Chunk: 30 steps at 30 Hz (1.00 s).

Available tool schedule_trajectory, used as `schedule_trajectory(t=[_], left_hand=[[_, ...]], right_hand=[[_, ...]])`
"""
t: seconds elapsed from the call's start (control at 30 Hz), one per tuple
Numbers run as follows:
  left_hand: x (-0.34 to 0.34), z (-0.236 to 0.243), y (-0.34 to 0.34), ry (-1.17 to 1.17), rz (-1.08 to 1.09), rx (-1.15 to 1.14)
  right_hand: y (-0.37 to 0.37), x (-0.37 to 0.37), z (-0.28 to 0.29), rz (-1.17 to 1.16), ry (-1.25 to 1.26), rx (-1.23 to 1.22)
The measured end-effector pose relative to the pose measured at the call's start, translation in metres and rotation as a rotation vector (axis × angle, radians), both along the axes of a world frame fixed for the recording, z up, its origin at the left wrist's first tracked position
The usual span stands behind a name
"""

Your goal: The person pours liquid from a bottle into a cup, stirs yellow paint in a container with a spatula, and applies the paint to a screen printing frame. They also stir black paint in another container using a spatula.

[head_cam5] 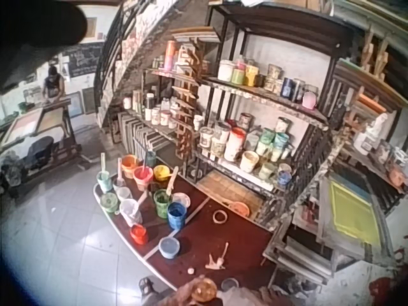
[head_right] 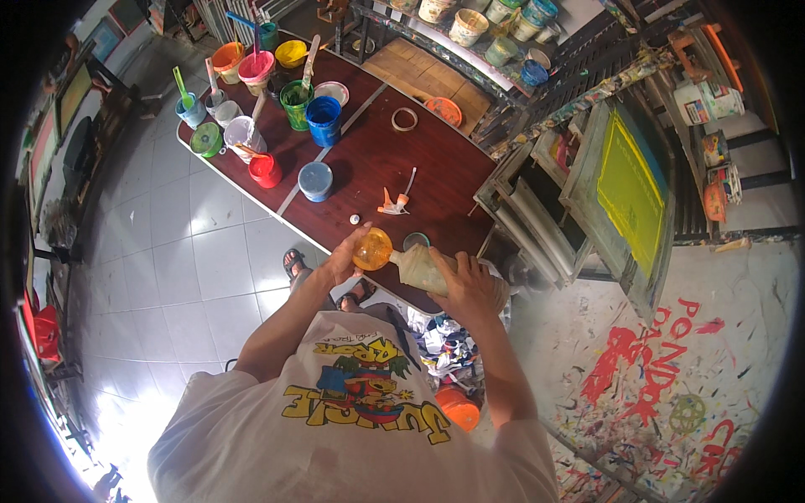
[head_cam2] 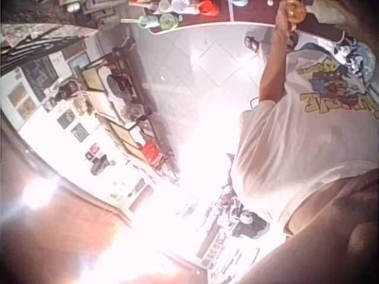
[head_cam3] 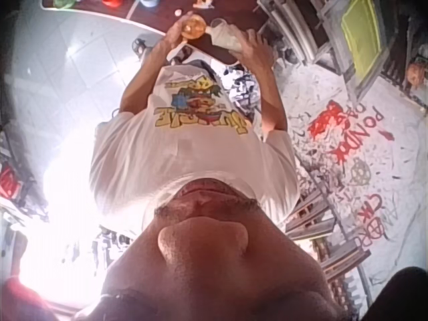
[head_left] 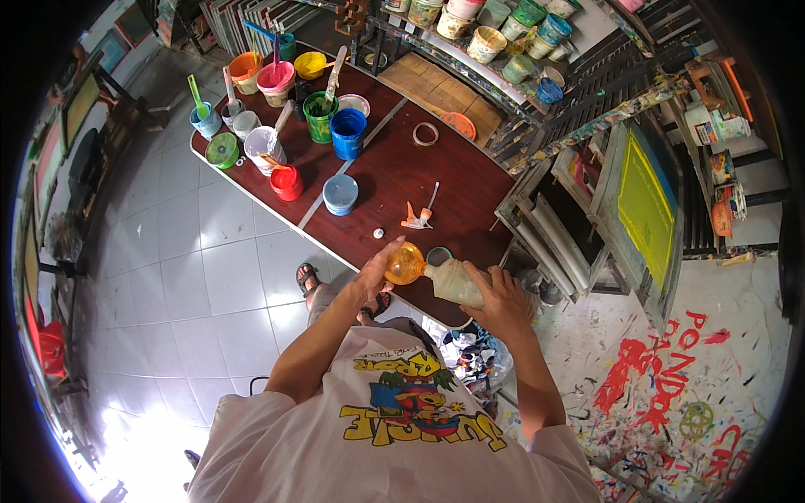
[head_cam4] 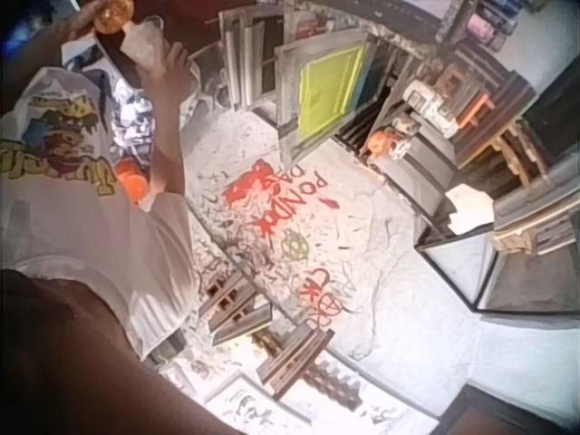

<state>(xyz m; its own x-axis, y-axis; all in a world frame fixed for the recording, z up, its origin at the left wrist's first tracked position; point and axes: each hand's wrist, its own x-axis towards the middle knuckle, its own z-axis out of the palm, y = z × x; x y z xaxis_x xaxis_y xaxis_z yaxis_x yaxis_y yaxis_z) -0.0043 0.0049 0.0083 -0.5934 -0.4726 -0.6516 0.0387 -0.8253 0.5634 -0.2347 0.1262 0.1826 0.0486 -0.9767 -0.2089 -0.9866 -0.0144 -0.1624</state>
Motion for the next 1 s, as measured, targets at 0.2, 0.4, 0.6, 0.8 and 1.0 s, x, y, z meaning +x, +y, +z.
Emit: schedule_trajectory(t=[0.2,0.4,0.6,0.8,1.0], left_hand=[[0.002,-0.005,-0.005,0.037,-0.045,0.038],[0.001,-0.003,-0.003,0.025,-0.013,0.029],[-0.002,-0.002,0.001,-0.023,0.014,0.026],[-0.003,0.007,0.0,-0.022,-0.006,0.019],[-0.001,0.003,-0.001,-0.002,-0.019,0.019]], right_hand=[[-0.003,0.0,0.003,0.011,0.016,-0.007],[-0.001,0.0,0.002,0.014,0.013,-0.02],[0.0,0.001,0.0,0.016,0.028,-0.025],[0.0,-0.001,0.0,0.002,-0.004,-0.015],[0.0,0.001,0.003,-0.005,0.003,0.0]])
